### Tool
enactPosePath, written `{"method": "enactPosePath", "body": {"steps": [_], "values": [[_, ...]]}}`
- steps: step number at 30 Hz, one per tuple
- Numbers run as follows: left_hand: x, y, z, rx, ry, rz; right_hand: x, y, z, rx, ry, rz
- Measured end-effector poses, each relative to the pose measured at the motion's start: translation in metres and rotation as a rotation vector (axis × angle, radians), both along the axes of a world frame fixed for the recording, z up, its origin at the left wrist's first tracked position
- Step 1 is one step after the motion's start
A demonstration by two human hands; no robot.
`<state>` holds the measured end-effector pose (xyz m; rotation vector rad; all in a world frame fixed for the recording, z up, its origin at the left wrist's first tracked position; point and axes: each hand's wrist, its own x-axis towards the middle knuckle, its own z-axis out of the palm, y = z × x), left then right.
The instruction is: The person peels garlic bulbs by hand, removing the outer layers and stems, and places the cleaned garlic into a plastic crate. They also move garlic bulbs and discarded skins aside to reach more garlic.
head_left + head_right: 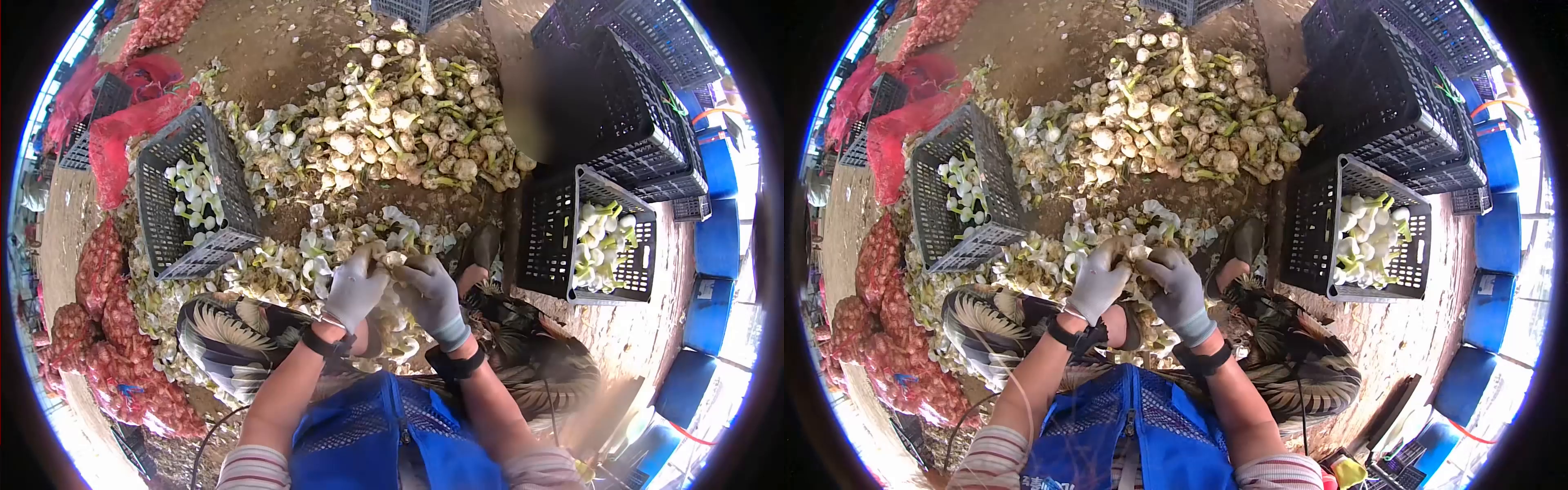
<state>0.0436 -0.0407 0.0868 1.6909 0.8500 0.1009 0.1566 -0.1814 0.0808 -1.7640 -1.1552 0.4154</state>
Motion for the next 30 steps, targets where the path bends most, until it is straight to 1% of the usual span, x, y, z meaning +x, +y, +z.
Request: {"method": "enactPosePath", "body": {"steps": [1, 2, 3, 5, 6, 7, 9, 10, 11, 12, 13, 15, 16, 17, 18, 19, 20, 21, 22, 23, 25, 27, 28, 29, 30], "values": [[-0.001, -0.002, -0.015, 0.203, -0.01, -0.061, 0.001, -0.001, 0.003, -0.001, 0.005, -0.001], [-0.006, -0.004, -0.028, 0.048, -0.012, 0.015, 0.002, -0.004, 0.005, 0.024, 0.129, -0.058], [-0.01, -0.001, -0.024, 0.046, -0.007, 0.013, 0.004, -0.006, 0.006, 0.048, 0.254, -0.113], [-0.015, 0.008, -0.008, -0.336, -0.183, 0.082, 0.011, -0.011, 0.002, 0.022, 0.288, -0.119], [-0.016, 0.013, -0.003, -0.03, -0.218, -0.076, 0.013, -0.012, 0.001, 0.018, 0.385, -0.105], [-0.015, 0.016, -0.002, -0.031, -0.214, -0.074, 0.015, -0.012, -0.001, 0.014, 0.481, -0.089], [-0.012, 0.021, 0.002, 0.028, -0.275, -0.227, 0.017, -0.013, -0.004, 0.037, 0.507, -0.079], [-0.01, 0.029, 0.007, 0.121, -0.248, -0.349, 0.019, -0.016, -0.005, 0.011, 0.591, -0.084], [-0.01, 0.03, 0.012, 0.118, -0.247, -0.351, 0.02, -0.018, -0.006, -0.014, 0.673, -0.091], [-0.008, 0.029, 0.017, 0.22, -0.194, -0.392, 0.02, -0.019, -0.007, -0.024, 0.781, -0.142], [-0.006, 0.028, 0.024, 0.322, -0.141, -0.434, 0.021, -0.022, -0.008, -0.027, 0.782, -0.148], [-0.011, 0.017, 0.032, 0.284, -0.133, -0.423, 0.026, -0.026, -0.011, -0.017, 0.911, -0.248], [-0.018, 0.011, 0.03, 0.228, -0.077, -0.51, 0.027, -0.026, -0.015, 0.017, 0.819, -0.269], [-0.026, 0.004, 0.028, 0.172, -0.02, -0.596, 0.027, -0.026, -0.02, 0.017, 0.821, -0.273], [-0.035, -0.002, 0.024, 0.208, 0.046, -0.686, 0.027, -0.026, -0.025, 0.112, 0.984, -0.342], [-0.04, -0.002, 0.016, 0.208, 0.047, -0.686, 0.028, -0.025, -0.026, 0.209, 1.145, -0.41], [-0.045, -0.002, 0.007, 0.337, 0.114, -0.728, 0.029, -0.026, -0.024, 0.248, 1.217, -0.41], [-0.044, -0.002, 0.008, 0.466, 0.18, -0.768, 0.029, -0.026, -0.028, 0.246, 1.217, -0.411], [-0.039, 0.0, 0.011, 0.683, 0.214, -0.837, 0.028, -0.024, -0.032, 0.307, 1.269, -0.455], [-0.033, 0.0, 0.008, 0.683, 0.212, -0.837, 0.027, -0.023, -0.036, 0.372, 1.319, -0.498], [-0.02, 0.0, 0.002, 0.2, 0.015, -0.333, 0.022, -0.018, -0.029, 0.333, 1.307, -0.545], [-0.002, -0.018, 0.003, 0.17, 0.044, -0.301, 0.015, -0.015, -0.024, 0.196, 1.267, -0.531], [0.005, -0.027, -0.001, 0.152, 0.013, -0.197, 0.007, -0.009, -0.029, 0.275, 1.231, -0.545], [0.008, -0.032, -0.003, 0.133, -0.019, -0.094, 0.008, -0.01, -0.032, 0.276, 1.231, -0.544], [0.009, -0.034, 0.0, 0.209, -0.023, -0.133, 0.009, -0.011, -0.031, 0.291, 1.272, -0.583]]}}
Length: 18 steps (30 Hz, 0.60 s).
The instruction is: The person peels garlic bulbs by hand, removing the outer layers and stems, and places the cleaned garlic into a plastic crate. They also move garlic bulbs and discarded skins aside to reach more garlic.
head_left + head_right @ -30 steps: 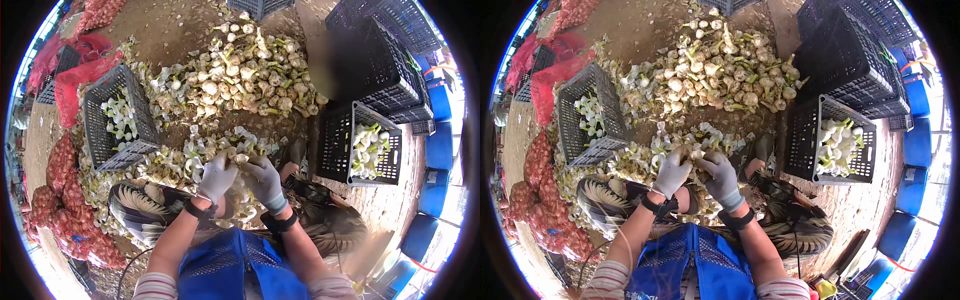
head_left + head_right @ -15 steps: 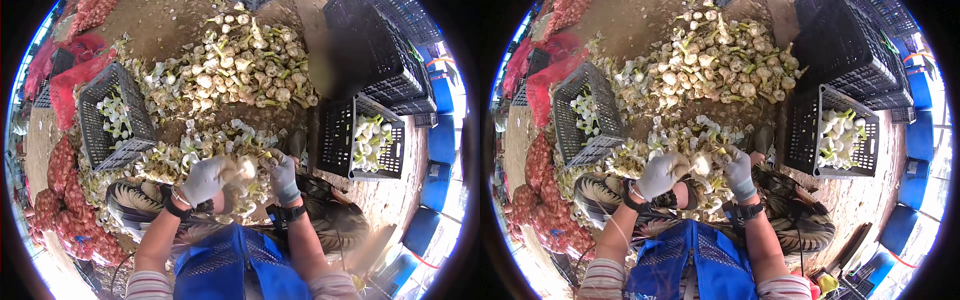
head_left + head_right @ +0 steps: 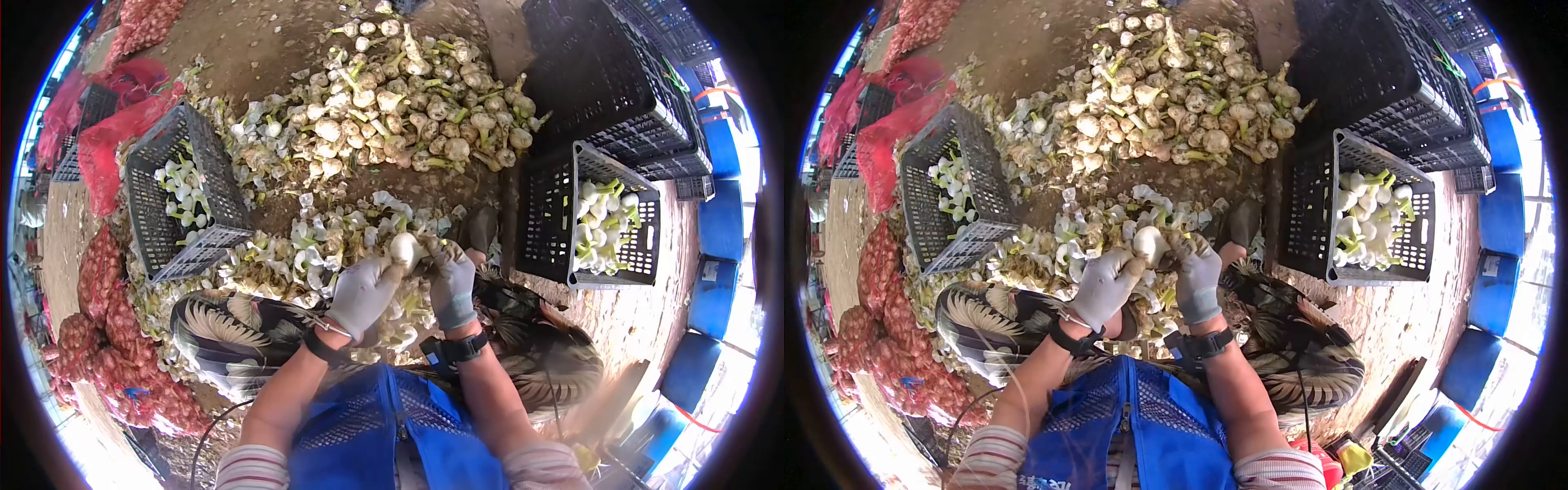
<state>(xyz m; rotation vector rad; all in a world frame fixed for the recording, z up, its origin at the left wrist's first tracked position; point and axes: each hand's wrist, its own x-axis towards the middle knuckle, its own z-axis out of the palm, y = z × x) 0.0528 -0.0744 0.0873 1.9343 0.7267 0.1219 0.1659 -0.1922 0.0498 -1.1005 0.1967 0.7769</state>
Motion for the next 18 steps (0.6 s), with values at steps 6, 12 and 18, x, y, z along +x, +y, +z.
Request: {"method": "enactPosePath", "body": {"steps": [6, 12, 18], "values": [[-0.02, 0.011, -0.039, 0.138, 0.076, -0.072, 0.007, -0.012, -0.012, -0.05, -0.025, -0.031], [0.013, 0.005, -0.012, -0.256, -0.076, 0.062, -0.011, 0.005, 0.001, -0.09, 0.017, 0.091], [0.0, 0.012, 0.0, -0.749, -0.097, 0.136, 0.006, -0.011, 0.004, -0.147, -0.382, 0.261]]}}
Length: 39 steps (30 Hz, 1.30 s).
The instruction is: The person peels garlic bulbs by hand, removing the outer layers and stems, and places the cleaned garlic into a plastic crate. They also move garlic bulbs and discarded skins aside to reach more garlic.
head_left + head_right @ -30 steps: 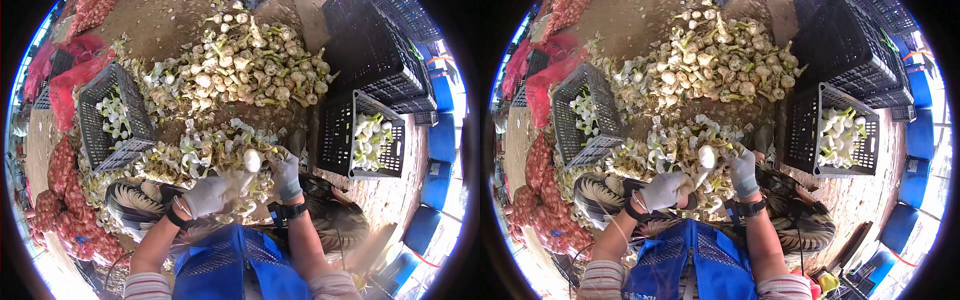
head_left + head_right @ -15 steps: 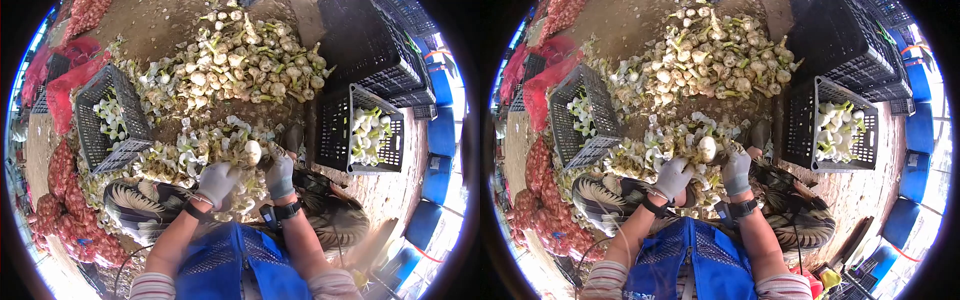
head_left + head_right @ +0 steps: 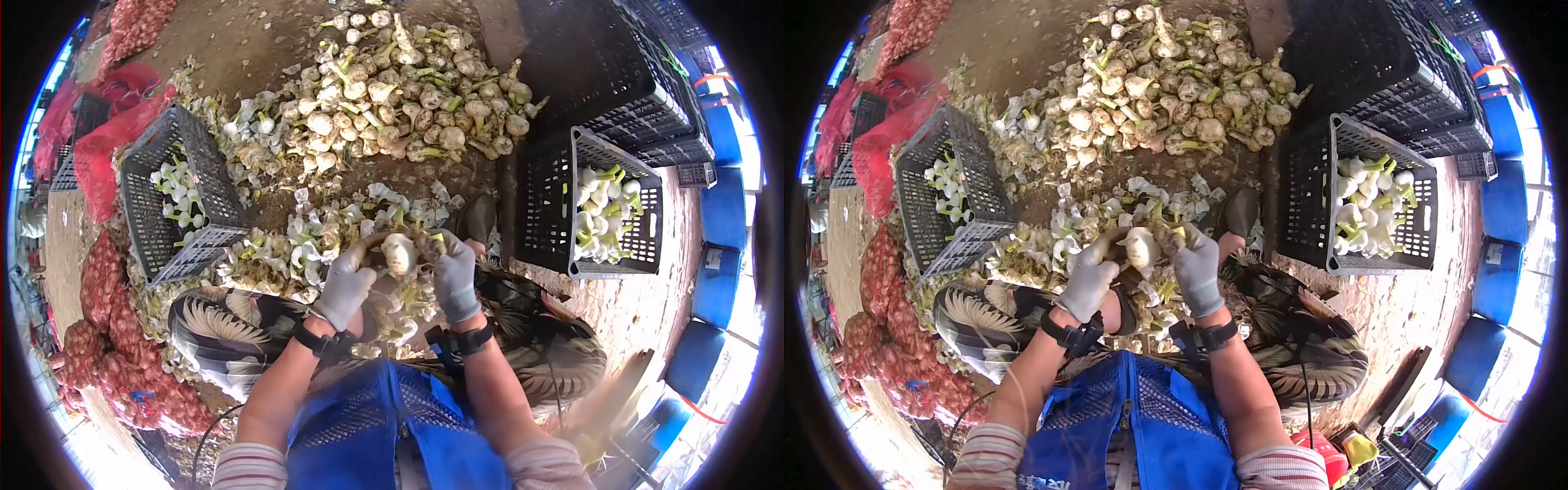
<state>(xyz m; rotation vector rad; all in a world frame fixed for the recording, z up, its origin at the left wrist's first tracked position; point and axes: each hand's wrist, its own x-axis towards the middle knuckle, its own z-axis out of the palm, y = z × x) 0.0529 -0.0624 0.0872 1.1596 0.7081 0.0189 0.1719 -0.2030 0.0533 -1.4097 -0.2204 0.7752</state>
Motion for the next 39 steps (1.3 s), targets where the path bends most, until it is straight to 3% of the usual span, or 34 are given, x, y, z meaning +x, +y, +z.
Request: {"method": "enactPosePath", "body": {"steps": [1, 3, 6, 9, 13, 16, 17, 18, 22, 23, 26, 29, 30, 32, 37, 39], "values": [[-0.003, 0.0, 0.001, 0.048, 0.01, -0.018, 0.003, -0.001, 0.004, 0.102, 0.191, -0.068], [-0.007, -0.001, 0.004, -0.024, 0.016, 0.016, 0.005, -0.004, -0.002, 0.075, 0.203, -0.076], [-0.003, 0.008, 0.004, 0.571, -0.249, -0.153, 0.002, -0.003, -0.005, 0.093, 0.323, -0.076], [-0.001, 0.02, 0.02, 0.669, -0.215, -0.339, 0.008, -0.004, 0.003, 0.134, 0.288, -0.011], [-0.004, 0.014, 0.022, 0.583, -0.163, -0.296, 0.005, -0.007, 0.001, 0.121, 0.254, 0.037], [-0.013, -0.012, 0.032, 0.892, -0.264, -0.48, 0.005, -0.011, 0.007, 0.095, 0.347, -0.028], [-0.023, -0.025, 0.025, 0.699, -0.255, -0.487, 0.009, -0.012, 0.01, 0.01, 0.202, -0.013], [-0.025, -0.025, 0.021, 0.723, -0.224, -0.471, 0.011, -0.012, 0.012, -0.074, 0.055, -0.003], [-0.016, -0.014, 0.021, 0.57, 0.03, -0.258, -0.001, -0.003, 0.02, -0.056, -0.012, -0.096], [-0.013, -0.011, 0.021, 0.574, 0.031, -0.255, -0.004, -0.002, 0.023, -0.052, -0.012, -0.093], [-0.003, -0.011, 0.034, 0.629, 0.136, -0.209, -0.01, -0.001, 0.034, -0.218, -0.512, 0.0], [-0.006, -0.008, 0.021, 0.6, 0.17, -0.239, -0.015, 0.001, 0.033, -0.198, -0.651, -0.03], [-0.005, -0.007, 0.02, 0.598, 0.172, -0.239, -0.016, -0.001, 0.031, -0.199, -0.648, -0.029], [-0.004, -0.006, 0.018, 0.23, 0.114, -0.111, -0.017, -0.005, 0.026, -0.186, -0.224, -0.071], [-0.007, -0.002, 0.029, 0.321, 0.184, -0.175, -0.014, 0.0, 0.026, -0.141, -0.163, -0.144], [-0.009, -0.001, 0.036, 0.366, 0.116, -0.165, -0.013, -0.001, 0.031, -0.252, -0.289, -0.127]]}}
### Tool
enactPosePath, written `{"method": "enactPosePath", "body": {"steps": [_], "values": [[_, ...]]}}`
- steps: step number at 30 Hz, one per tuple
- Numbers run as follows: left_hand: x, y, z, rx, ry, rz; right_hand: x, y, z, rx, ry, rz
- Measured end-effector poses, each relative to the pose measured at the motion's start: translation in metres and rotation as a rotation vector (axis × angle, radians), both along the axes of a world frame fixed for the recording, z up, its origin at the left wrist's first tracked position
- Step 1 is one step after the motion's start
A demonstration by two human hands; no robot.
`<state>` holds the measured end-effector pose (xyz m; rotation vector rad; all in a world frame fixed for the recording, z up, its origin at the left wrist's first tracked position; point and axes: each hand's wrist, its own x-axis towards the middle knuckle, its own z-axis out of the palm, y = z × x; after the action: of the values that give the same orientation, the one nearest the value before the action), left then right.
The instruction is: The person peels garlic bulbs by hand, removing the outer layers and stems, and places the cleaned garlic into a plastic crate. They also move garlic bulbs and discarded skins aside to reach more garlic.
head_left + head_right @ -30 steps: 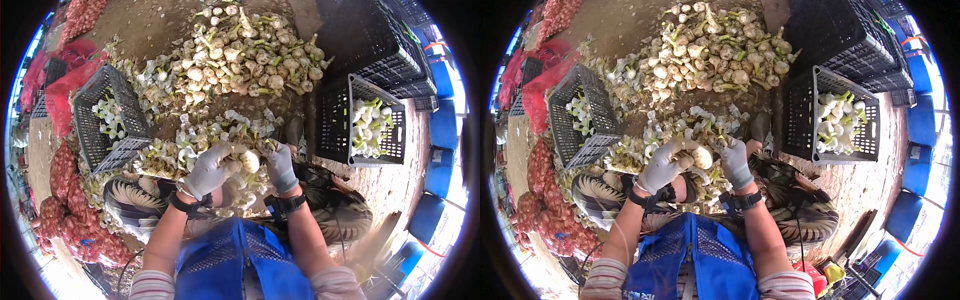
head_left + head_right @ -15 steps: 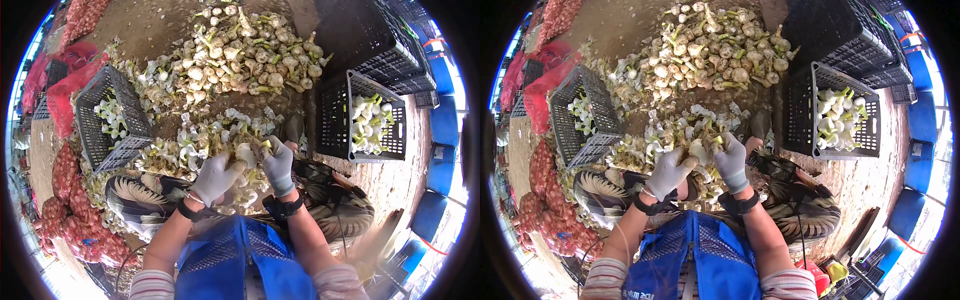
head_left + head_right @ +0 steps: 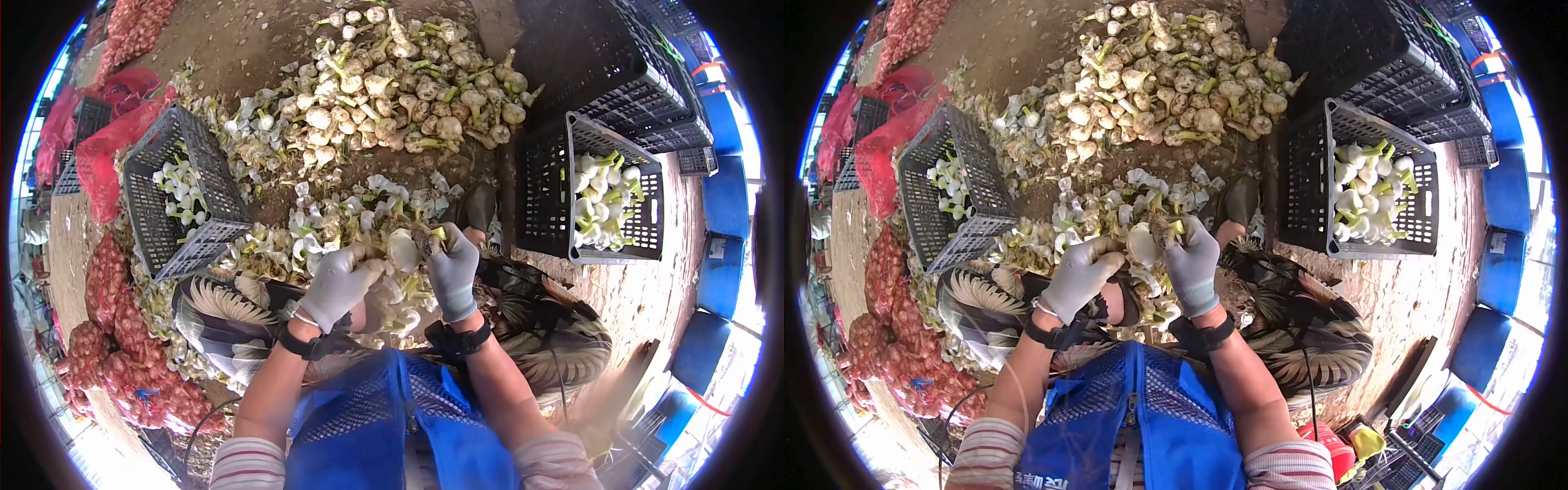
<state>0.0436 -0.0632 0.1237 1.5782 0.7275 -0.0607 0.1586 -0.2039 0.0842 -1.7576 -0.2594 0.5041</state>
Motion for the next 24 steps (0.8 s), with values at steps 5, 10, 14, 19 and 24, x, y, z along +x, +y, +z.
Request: {"method": "enactPosePath", "body": {"steps": [5, 10, 14, 19, 24], "values": [[-0.001, 0.004, -0.002, 0.047, 0.182, -0.079, -0.005, 0.006, 0.006, -0.085, -0.442, 0.134], [0.002, 0.01, -0.007, 0.077, 0.18, -0.171, -0.01, 0.005, 0.018, -0.167, -0.681, 0.231], [-0.005, 0.011, -0.032, -0.066, 0.202, -0.091, -0.013, 0.005, 0.011, -0.176, -0.695, 0.23], [-0.02, 0.016, -0.058, -0.046, 0.123, 0.004, -0.004, -0.009, -0.035, 0.179, 0.124, 0.009], [-0.017, 0.018, -0.053, -0.2, 0.058, 0.18, -0.005, 0.003, -0.024, 0.248, 0.171, 0.091]]}}
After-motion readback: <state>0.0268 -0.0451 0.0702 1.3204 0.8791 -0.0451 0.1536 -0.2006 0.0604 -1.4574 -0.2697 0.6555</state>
